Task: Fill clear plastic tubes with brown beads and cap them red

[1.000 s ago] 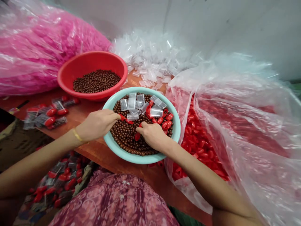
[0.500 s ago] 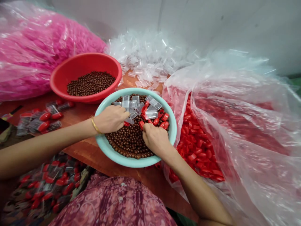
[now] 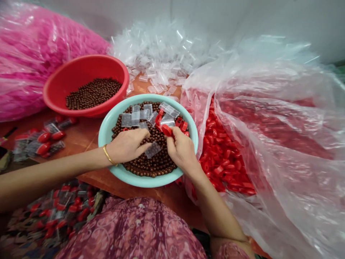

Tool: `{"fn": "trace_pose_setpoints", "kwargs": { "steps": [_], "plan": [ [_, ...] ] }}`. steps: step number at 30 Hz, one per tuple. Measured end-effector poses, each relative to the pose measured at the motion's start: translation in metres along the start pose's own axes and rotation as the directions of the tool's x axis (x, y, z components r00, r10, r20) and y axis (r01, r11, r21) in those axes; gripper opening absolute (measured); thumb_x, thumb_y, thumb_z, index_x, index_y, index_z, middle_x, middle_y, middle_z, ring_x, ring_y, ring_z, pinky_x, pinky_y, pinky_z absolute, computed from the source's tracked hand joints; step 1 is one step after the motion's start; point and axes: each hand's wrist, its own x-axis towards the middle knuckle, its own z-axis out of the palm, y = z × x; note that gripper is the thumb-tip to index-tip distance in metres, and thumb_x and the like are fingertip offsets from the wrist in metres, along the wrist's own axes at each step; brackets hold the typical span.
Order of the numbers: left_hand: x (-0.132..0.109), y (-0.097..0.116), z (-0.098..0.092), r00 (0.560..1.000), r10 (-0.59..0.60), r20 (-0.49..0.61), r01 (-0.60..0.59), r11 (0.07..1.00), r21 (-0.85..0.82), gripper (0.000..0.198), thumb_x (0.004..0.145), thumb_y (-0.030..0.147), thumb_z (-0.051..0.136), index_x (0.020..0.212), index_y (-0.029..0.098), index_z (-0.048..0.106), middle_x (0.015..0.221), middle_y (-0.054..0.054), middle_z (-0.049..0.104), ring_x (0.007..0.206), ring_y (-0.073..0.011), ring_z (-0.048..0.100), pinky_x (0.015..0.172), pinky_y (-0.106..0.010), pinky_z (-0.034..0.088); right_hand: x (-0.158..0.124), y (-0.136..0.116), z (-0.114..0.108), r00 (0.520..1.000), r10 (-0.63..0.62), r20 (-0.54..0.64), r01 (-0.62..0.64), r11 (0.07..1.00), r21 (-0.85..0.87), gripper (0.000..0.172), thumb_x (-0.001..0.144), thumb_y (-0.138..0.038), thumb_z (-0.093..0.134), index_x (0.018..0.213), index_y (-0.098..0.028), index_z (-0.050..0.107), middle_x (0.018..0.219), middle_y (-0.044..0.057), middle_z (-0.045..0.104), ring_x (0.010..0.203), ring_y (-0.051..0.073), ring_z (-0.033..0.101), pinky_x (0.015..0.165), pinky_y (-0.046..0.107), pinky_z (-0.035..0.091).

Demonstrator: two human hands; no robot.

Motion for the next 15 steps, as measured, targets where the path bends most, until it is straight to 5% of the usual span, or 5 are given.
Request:
{"fn": "trace_pose_setpoints", "kwargs": {
  "steps": [4,9,15],
  "plan": [
    [-0.004,0.012,0.002,0.984,0.005,0.179,-0.021,0.996,0.088,0.039,0.083,0.046,0.051,0.1,0.012,0.052,0.095,-0.014,0.065,0.089,-0.0277,0.064,0.072,-0.037,0.051,-0.001,0.004,0.001,0.997,0.048,-0.053,-0.038,0.982,0.185,0.014,0.086,-0.03,0.044,0.082,-0.02,0.053,0.068,-0.002,0.056,0.059,0.012,0.052,0.058,0.025,0.041],
    [-0.002,0.017,0.012,0.972,0.012,0.235,-0.047,0.988,0.147,0.023,0.085,0.022,0.042,0.095,0.008,0.057,0.089,-0.017,0.065,0.084,-0.028,0.066,0.064,-0.035,0.051,-0.001,0.004,0.0,0.998,0.044,-0.043,-0.032,0.966,0.257,0.013,0.086,-0.029,0.046,0.081,-0.02,0.054,0.065,-0.003,0.053,0.058,0.011,0.049,0.056,0.024,0.039],
    [-0.015,0.009,-0.005,0.941,-0.001,0.338,-0.107,0.947,0.302,0.027,0.081,0.001,0.036,0.084,0.006,0.062,0.081,-0.018,0.066,0.076,-0.0272,0.067,0.057,-0.033,0.049,-0.002,0.003,-0.001,0.999,0.025,-0.033,-0.012,0.942,0.335,0.012,0.085,-0.026,0.045,0.084,-0.019,0.055,0.065,-0.003,0.053,0.058,0.01,0.048,0.057,0.024,0.039]
  ]
}}
